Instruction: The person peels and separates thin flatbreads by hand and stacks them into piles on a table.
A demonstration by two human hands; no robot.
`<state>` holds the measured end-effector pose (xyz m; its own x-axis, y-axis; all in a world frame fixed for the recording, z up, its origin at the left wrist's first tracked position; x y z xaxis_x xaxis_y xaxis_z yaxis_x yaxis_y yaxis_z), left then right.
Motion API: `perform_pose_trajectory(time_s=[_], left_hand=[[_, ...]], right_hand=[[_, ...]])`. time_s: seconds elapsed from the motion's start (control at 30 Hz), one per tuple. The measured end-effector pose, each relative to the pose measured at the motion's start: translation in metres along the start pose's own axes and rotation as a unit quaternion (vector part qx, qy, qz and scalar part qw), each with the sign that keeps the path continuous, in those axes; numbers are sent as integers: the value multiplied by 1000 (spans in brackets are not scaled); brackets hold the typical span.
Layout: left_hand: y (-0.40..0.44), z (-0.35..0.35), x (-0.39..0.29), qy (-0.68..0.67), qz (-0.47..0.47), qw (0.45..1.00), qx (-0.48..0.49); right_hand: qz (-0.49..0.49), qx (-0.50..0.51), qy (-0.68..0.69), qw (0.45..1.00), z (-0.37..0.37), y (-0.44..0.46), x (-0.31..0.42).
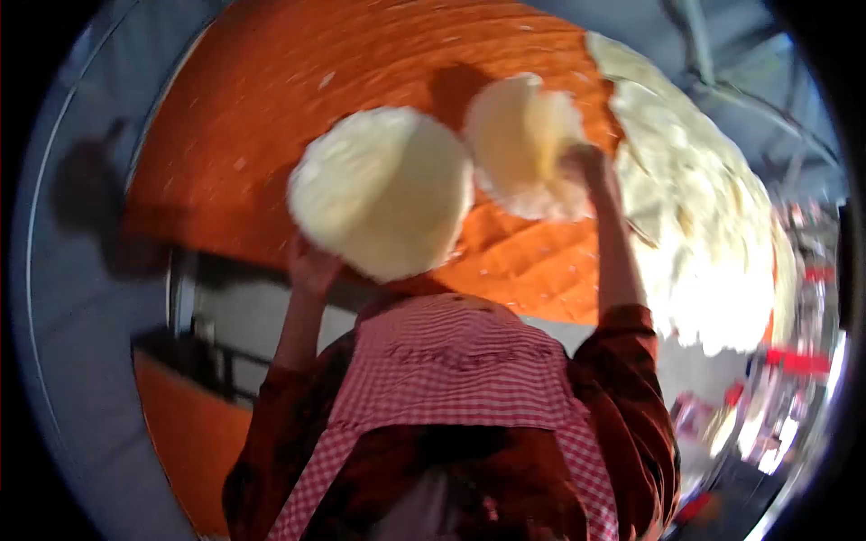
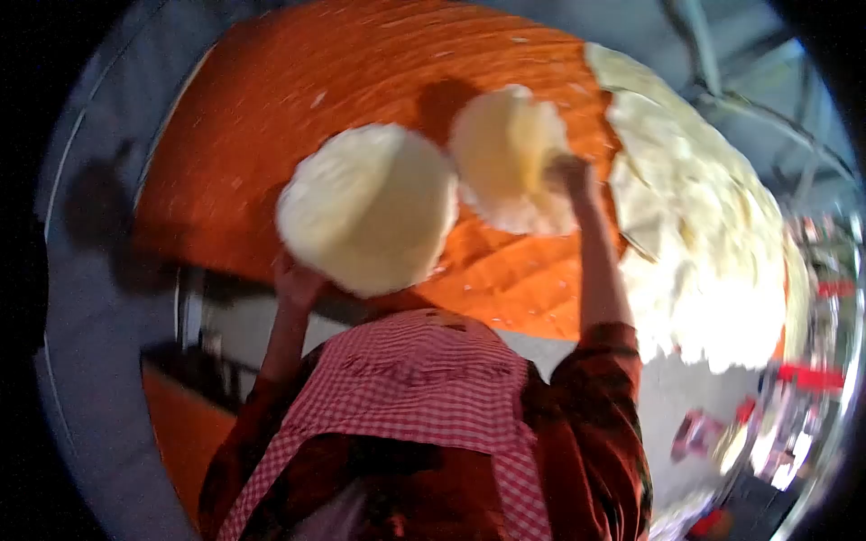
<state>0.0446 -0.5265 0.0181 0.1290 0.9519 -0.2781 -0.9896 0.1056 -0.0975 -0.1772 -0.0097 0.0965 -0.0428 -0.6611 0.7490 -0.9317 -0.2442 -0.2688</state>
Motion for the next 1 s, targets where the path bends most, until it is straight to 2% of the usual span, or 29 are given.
perform_pose_trajectory(time_s=[0.03, 0.07, 0.1, 0.17, 0.23, 0.3, 0.37, 0.4, 0.43, 0.5, 0.6, 0.7, 0.8, 0.87, 0.9, 0.93, 0.97, 1.0], left_hand=[[-2, 18, 1, 55, -15, 998, -4], [1, 31, 2, 56, -44, 997, 41], [3, 31, 3, 67, -57, 996, 28], [5, 33, 3, 141, -65, 988, -19], [8, 44, 4, 160, -48, 985, -35], [10, 50, 7, 172, -38, 983, -50], [11, 51, 8, 178, -35, 981, -65], [15, 52, 7, 174, -23, 984, -36], [18, 52, 7, 170, -10, 985, -7], [17, 48, 7, 158, 4, 987, 7], [17, 38, 5, 159, 10, 987, -25], [17, 31, 3, 202, 21, 977, -59], [16, 19, 5, 240, 11, 967, -87], [16, -23, 11, 268, -35, 960, -76], [16, -77, -3, 522, 1, 852, -47], [16, -58, -4, 610, 34, 792, 0], [14, -29, -3, 617, 62, 784, 33], [14, -21, -5, 599, 73, 796, 44]], right_hand=[[23, -44, -129, 990, 1, 0, 48], [-57, -108, -4, 993, 6, -3, 77], [-60, -82, -87, 991, 15, -17, 137], [-237, -104, -177, 950, 48, -24, 194], [-214, -60, -316, 922, 103, -41, 253], [-215, -48, -334, 916, 175, -45, 266], [-250, -25, -396, 883, 260, -42, 250], [-243, 46, -308, 919, 281, -46, 255], [-300, 39, -224, 927, 299, -48, 250], [-162, 186, -212, 945, 323, -43, 244], [-168, 206, -136, 954, 323, -43, 247], [-108, 272, -127, 948, 315, -46, 260], [-112, 212, -159, 958, 323, -47, 257], [-31, 230, -72, 970, 364, -25, 218], [2, 236, -183, 954, 325, -49, 266], [-10, 225, -180, 958, 332, -41, 254], [2, 223, -174, 959, 330, -35, 252], [-35, 179, -174, 968, 338, -26, 242]])
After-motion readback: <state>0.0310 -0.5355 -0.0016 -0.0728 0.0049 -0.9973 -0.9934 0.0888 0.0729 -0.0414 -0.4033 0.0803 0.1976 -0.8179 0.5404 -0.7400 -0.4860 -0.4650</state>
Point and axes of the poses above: each hand's wrist, its own y-axis towards the middle knuckle, its own z-axis out of the palm, x = y × z, the point moved 5 cm from there along y, towards the middle knuckle, and after that the axes turned 13 degrees about x, right-handed, at the moved point
